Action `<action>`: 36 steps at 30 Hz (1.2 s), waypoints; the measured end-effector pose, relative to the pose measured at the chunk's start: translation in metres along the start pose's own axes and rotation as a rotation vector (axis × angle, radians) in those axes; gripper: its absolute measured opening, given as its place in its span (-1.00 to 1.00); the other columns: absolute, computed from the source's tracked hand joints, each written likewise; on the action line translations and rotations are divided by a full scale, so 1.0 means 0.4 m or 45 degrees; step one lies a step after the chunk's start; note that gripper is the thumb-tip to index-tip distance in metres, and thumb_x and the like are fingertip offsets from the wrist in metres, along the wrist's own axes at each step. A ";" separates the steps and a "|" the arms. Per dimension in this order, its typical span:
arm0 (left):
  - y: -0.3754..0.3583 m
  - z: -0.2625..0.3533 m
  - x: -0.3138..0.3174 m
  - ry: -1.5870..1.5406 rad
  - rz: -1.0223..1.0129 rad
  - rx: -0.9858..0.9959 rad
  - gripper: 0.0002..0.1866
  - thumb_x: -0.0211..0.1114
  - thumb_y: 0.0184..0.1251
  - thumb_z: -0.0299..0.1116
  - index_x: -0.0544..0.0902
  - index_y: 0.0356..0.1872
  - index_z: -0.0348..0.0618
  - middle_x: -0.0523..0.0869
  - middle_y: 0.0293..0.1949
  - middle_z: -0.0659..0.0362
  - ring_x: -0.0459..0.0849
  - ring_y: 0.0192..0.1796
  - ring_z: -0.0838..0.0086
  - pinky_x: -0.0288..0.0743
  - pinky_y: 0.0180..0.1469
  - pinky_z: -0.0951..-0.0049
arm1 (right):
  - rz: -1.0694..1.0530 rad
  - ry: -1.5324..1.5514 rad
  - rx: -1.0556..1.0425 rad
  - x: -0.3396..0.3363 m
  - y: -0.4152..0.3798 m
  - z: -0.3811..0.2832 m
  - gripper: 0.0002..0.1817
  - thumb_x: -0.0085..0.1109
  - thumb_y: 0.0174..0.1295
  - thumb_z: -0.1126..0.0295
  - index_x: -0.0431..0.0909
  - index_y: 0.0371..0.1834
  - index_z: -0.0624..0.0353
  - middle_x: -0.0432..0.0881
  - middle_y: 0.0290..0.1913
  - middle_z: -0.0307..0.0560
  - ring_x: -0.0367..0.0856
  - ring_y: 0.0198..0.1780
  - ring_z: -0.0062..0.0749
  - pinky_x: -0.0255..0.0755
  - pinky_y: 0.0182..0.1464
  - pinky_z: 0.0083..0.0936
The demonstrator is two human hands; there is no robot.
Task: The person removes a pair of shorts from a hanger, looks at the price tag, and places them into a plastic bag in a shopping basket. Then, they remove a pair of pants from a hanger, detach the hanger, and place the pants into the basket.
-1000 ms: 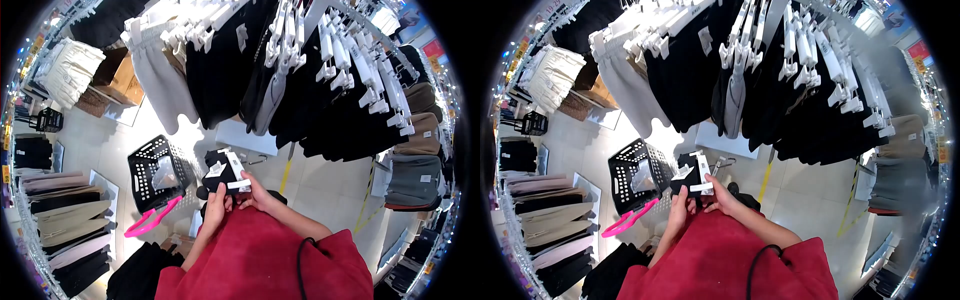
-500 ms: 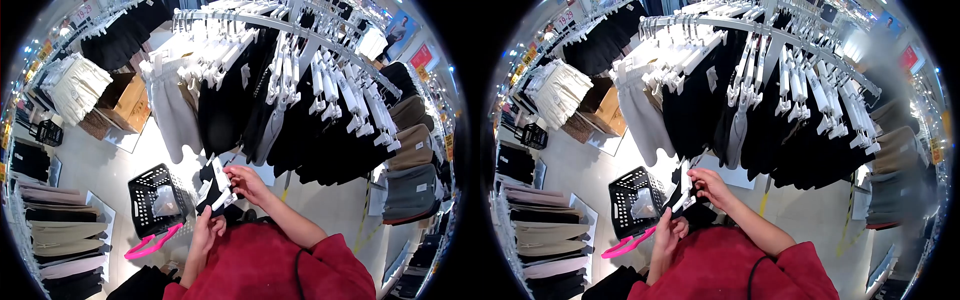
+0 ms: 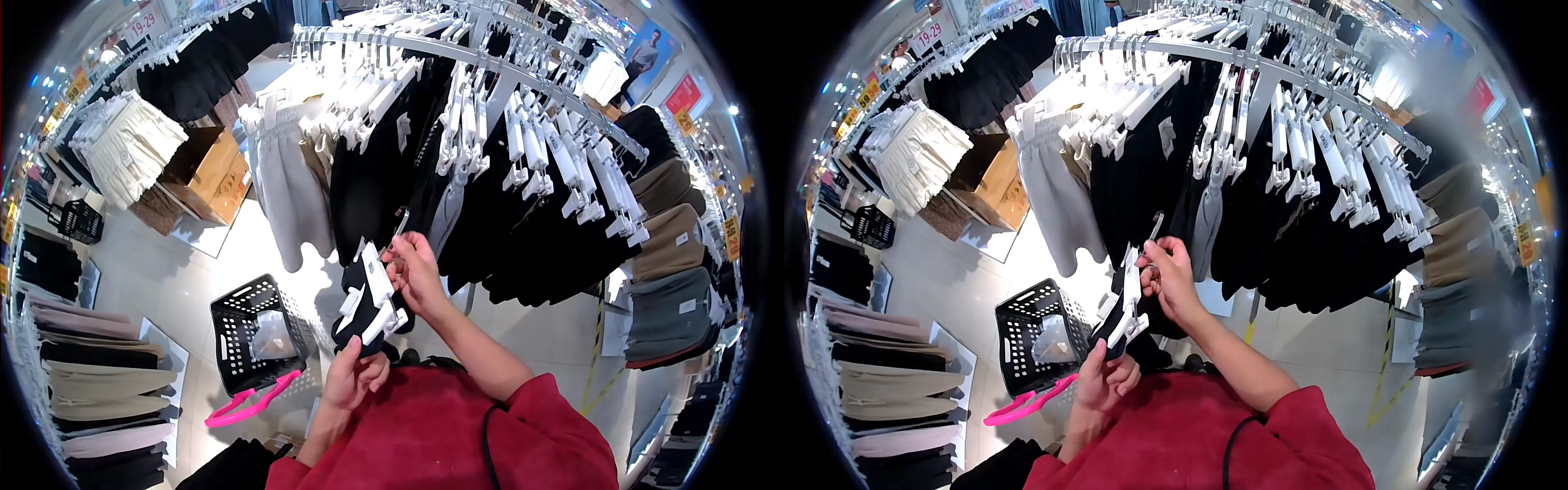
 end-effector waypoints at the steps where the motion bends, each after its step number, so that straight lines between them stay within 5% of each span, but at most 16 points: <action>1: -0.002 0.003 0.005 0.052 -0.010 0.005 -0.51 -0.20 0.48 0.11 0.28 -0.56 -0.01 0.17 -0.77 0.34 0.23 -0.71 0.51 0.14 -0.55 0.54 | -0.022 -0.115 0.023 0.009 0.007 -0.027 -0.71 0.11 0.32 0.23 0.30 -0.02 0.05 0.54 -0.41 -0.18 0.47 -0.61 -0.61 0.32 -0.61 -0.71; 2: -0.003 0.008 0.008 0.075 -0.041 0.015 -0.51 -0.20 0.48 0.12 0.28 -0.56 -0.01 0.17 -0.77 0.34 0.23 -0.72 0.51 0.14 -0.56 0.54 | -0.039 -0.281 -0.015 0.028 0.008 -0.061 -0.70 0.09 0.33 0.23 0.33 0.03 0.08 0.53 -0.47 -0.21 0.41 -0.66 -0.65 0.25 -0.66 -0.74; 6: 0.010 0.035 0.024 0.072 -0.160 0.037 -0.50 -0.20 0.46 0.14 0.27 -0.56 0.01 0.17 -0.78 0.35 0.26 -0.73 0.51 0.14 -0.59 0.55 | -0.175 -0.585 -0.200 0.082 0.022 -0.174 -0.73 0.07 0.34 0.27 0.55 -0.40 0.24 0.41 -0.69 -0.31 0.27 -0.76 -0.73 0.14 -0.71 -0.73; 11: 0.060 0.043 0.018 -0.350 -0.426 0.049 -0.44 -0.25 0.41 0.30 0.31 -0.46 0.00 0.17 -0.76 0.36 0.23 -0.72 0.55 0.14 -0.54 0.57 | -0.241 -0.997 -0.604 0.174 0.013 -0.344 -0.70 0.10 0.31 0.26 0.57 -0.44 0.29 0.41 -0.64 -0.33 0.34 -0.56 -0.72 0.20 -0.50 -0.67; 15: 0.116 0.059 0.037 -0.276 -0.593 0.105 -0.38 -0.35 0.40 0.31 0.34 -0.45 -0.05 0.27 -0.70 0.33 0.28 -0.68 0.55 0.20 -0.52 0.57 | -0.201 -1.276 -0.944 0.219 0.083 -0.454 -0.68 0.04 0.29 0.24 0.56 -0.42 0.31 0.40 -0.64 -0.28 0.35 -0.58 -0.65 0.26 -0.53 -0.60; 19: 0.106 0.037 0.006 -0.086 -0.495 0.072 -0.41 -0.29 0.48 0.19 0.41 -0.39 -0.17 0.33 -0.67 0.26 0.33 -0.63 0.52 0.24 -0.52 0.56 | -0.151 -1.166 -0.853 0.224 0.214 -0.552 -0.66 -0.02 0.39 0.20 0.54 -0.35 0.28 0.38 -0.75 -0.33 0.30 -0.75 -0.69 0.23 -0.68 -0.68; 26: 0.042 -0.053 -0.123 0.627 0.042 -0.080 -0.66 -0.04 0.50 -0.11 0.51 -0.22 -0.20 0.53 -0.50 0.25 0.48 -0.49 0.63 0.38 -0.43 0.61 | -0.106 -1.038 -0.849 0.202 0.346 -0.638 -0.69 0.00 0.39 0.16 0.50 -0.27 0.22 0.36 -0.64 -0.35 0.39 -0.65 -0.71 0.35 -0.61 -0.67; 31: 0.023 -0.104 -0.146 0.706 0.051 -0.165 -0.74 0.01 0.49 -0.18 0.50 -0.21 -0.16 0.49 -0.49 0.34 0.44 -0.47 0.71 0.33 -0.44 0.70 | -0.028 -1.026 -0.510 0.140 0.434 -0.587 -0.75 -0.02 0.40 0.23 0.50 -0.26 0.20 0.35 -0.59 -0.34 0.46 -0.62 -0.66 0.51 -0.57 -0.61; 36: 0.022 -0.121 -0.145 0.726 0.057 -0.149 -0.76 0.02 0.49 -0.20 0.50 -0.20 -0.17 0.49 -0.48 0.33 0.44 -0.47 0.70 0.33 -0.44 0.69 | 0.123 -0.956 -0.541 0.150 0.436 -0.559 -0.76 -0.03 0.40 0.22 0.52 -0.23 0.16 0.34 -0.56 -0.35 0.41 -0.64 -0.69 0.54 -0.57 -0.58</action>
Point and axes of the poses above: each hand's wrist, its own y-axis towards the middle knuckle, its own x-axis out of the palm, z = x × y, the point moved 1 cm from there along y, towards the middle knuckle
